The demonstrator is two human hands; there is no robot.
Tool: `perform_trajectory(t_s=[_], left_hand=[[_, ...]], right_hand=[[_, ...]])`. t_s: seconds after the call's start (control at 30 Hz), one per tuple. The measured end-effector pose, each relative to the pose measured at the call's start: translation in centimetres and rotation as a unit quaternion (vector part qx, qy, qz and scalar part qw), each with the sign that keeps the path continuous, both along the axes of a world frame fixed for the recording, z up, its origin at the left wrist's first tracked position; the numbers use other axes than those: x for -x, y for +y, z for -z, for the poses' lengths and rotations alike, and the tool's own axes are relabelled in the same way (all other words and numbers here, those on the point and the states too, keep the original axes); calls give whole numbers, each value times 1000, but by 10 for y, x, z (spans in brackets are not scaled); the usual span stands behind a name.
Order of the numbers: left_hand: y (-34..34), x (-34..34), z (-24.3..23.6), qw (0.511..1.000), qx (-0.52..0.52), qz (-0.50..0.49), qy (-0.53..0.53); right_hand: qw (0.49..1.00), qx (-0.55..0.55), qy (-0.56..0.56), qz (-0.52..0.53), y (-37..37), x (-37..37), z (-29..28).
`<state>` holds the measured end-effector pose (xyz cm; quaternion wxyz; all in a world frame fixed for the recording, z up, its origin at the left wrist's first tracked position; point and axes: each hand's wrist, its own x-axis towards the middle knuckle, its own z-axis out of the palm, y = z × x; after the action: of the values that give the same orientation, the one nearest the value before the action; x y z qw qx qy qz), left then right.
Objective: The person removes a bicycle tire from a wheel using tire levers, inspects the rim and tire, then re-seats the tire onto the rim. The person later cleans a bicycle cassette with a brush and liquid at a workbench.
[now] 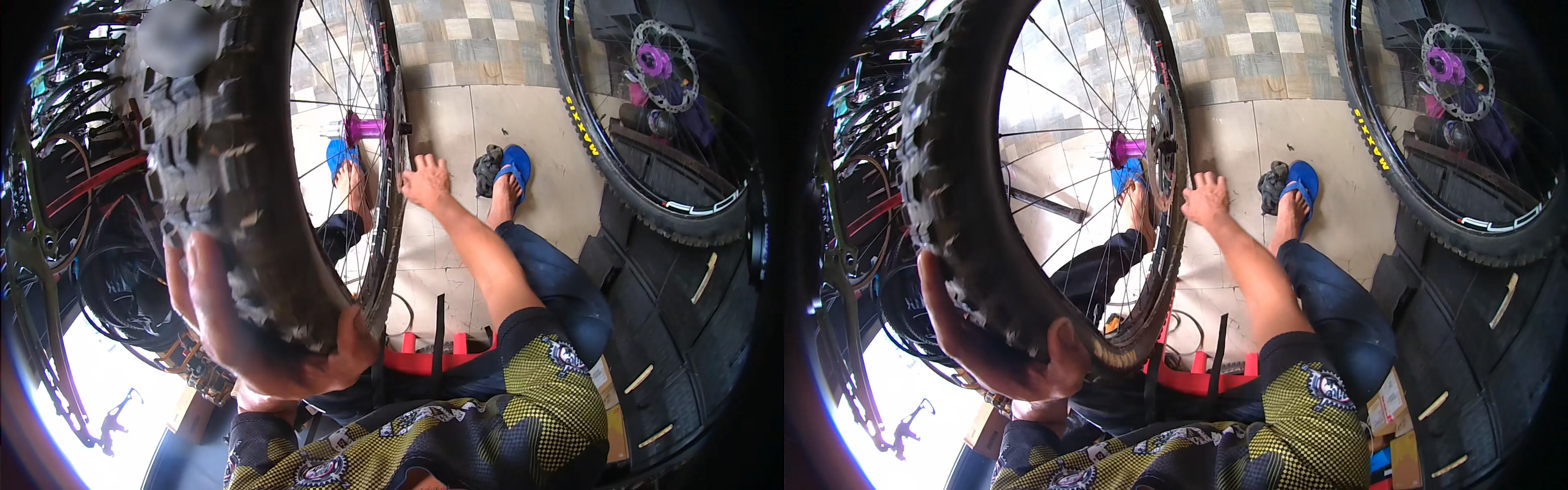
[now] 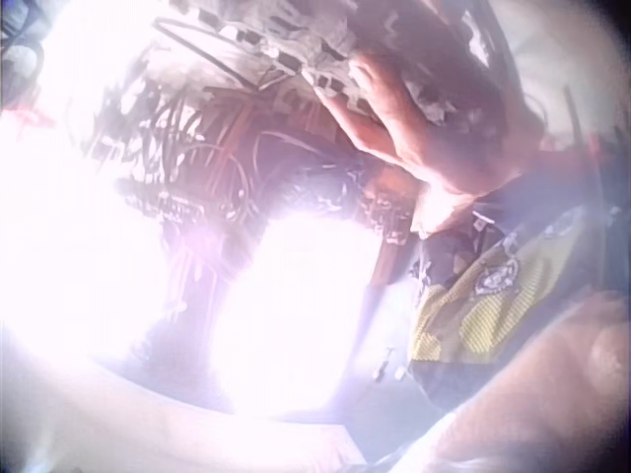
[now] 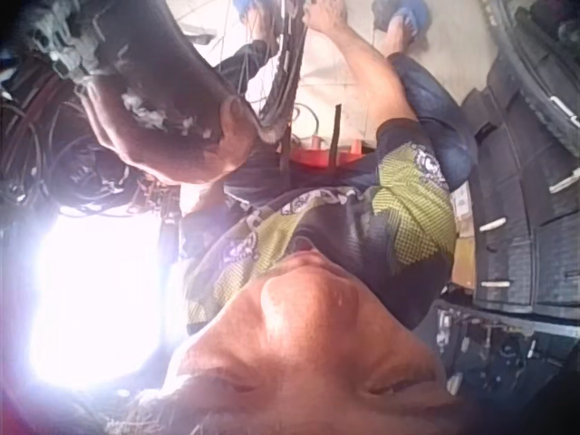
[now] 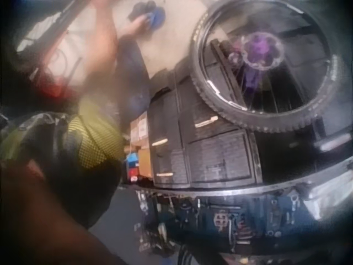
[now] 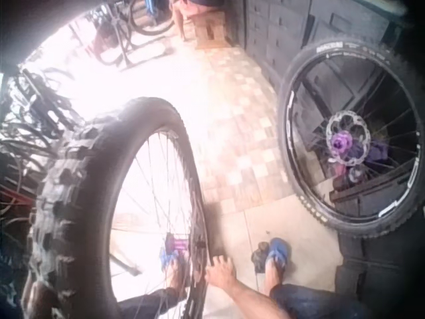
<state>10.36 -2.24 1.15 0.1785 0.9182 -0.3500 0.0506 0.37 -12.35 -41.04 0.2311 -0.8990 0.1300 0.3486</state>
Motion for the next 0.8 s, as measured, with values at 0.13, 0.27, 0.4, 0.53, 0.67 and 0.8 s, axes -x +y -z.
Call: perform_trajectory(t_s=[0.13, 0.27, 0.4, 0.53, 0.67, 0.8], left_hand=[[10, -5, -6, 997, 37, -47, 40], [15, -26, 1, 993, 93, -61, 40], [36, -56, 10, 990, 135, -46, 2], [49, -75, 11, 992, 118, -8, -31], [38, -83, 8, 991, 130, 11, -27], [15, -95, 4, 983, 181, 29, 20]], right_hand=[[998, -48, -26, 26, -9, 50, 9], [996, -59, -2, 68, -4, 53, 15], [994, -79, -19, 75, -3, 46, 8], [992, -57, -108, 35, 0, 36, 6], [961, -18, -265, -79, -3, 19, 9], [946, -50, -286, -144, 2, 10, 12]])
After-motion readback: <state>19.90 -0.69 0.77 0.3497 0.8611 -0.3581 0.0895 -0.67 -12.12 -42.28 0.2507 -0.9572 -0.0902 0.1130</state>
